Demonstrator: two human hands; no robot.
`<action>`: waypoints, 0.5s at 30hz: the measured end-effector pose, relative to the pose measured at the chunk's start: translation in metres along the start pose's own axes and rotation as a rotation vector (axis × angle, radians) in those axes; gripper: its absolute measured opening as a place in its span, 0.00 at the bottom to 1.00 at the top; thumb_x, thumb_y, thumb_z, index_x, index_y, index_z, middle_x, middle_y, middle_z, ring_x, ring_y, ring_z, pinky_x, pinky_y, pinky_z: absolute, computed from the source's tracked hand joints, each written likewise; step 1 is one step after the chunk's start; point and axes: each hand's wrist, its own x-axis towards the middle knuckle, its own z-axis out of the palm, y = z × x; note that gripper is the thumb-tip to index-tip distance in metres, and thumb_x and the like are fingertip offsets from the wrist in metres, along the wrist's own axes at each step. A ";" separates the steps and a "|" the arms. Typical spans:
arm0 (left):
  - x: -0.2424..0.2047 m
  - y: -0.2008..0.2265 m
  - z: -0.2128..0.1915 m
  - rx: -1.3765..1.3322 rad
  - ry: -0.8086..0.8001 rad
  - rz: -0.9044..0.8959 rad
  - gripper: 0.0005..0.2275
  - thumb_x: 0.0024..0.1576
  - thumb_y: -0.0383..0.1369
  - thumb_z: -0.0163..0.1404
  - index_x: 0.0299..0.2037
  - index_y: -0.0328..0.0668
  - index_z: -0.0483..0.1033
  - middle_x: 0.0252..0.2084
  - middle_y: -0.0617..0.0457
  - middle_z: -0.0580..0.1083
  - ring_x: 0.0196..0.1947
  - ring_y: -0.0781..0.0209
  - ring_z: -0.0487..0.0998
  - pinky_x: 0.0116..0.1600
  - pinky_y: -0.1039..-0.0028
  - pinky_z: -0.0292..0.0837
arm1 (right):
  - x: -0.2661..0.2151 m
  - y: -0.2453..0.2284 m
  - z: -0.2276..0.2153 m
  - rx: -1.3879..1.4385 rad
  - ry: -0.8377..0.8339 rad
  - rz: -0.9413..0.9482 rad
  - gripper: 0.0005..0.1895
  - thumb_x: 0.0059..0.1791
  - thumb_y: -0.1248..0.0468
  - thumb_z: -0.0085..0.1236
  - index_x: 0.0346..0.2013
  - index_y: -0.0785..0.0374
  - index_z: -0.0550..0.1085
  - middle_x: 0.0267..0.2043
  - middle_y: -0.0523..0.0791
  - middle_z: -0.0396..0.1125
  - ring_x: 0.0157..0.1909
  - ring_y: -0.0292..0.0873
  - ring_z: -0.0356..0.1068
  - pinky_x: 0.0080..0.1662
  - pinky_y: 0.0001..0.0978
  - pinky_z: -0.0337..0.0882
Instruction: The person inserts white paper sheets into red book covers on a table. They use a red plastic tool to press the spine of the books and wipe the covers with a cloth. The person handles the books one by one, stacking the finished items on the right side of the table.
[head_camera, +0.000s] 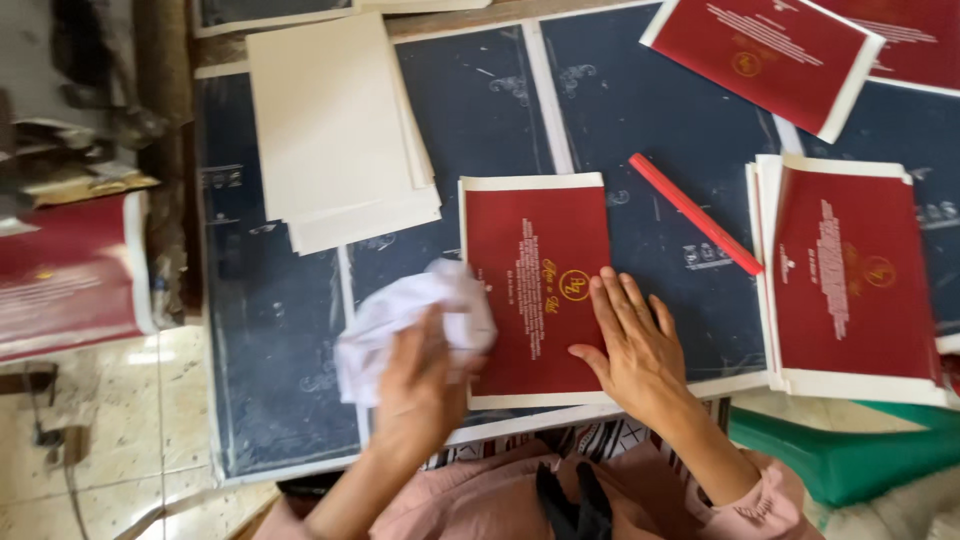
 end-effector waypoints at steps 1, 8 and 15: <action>0.007 0.009 0.008 0.015 0.002 -0.009 0.08 0.53 0.24 0.41 0.36 0.40 0.74 0.56 0.34 0.64 0.61 0.41 0.60 0.60 0.50 0.60 | 0.000 -0.001 0.000 0.009 0.005 -0.014 0.40 0.47 0.43 0.42 0.66 0.62 0.51 0.70 0.46 0.46 0.70 0.45 0.47 0.62 0.43 0.52; 0.025 0.038 0.063 -0.035 -0.293 -0.111 0.26 0.55 0.38 0.44 0.64 0.41 0.56 0.69 0.41 0.50 0.68 0.40 0.47 0.64 0.53 0.49 | 0.000 0.004 0.008 -0.049 0.021 -0.046 0.40 0.47 0.37 0.34 0.64 0.62 0.56 0.68 0.51 0.50 0.67 0.48 0.50 0.62 0.46 0.51; 0.025 0.035 0.067 0.012 -0.335 -0.061 0.26 0.58 0.41 0.40 0.65 0.37 0.53 0.69 0.39 0.46 0.69 0.41 0.45 0.64 0.54 0.47 | -0.002 0.008 0.015 -0.031 0.065 -0.068 0.42 0.45 0.36 0.36 0.63 0.61 0.57 0.67 0.50 0.51 0.67 0.48 0.52 0.62 0.45 0.51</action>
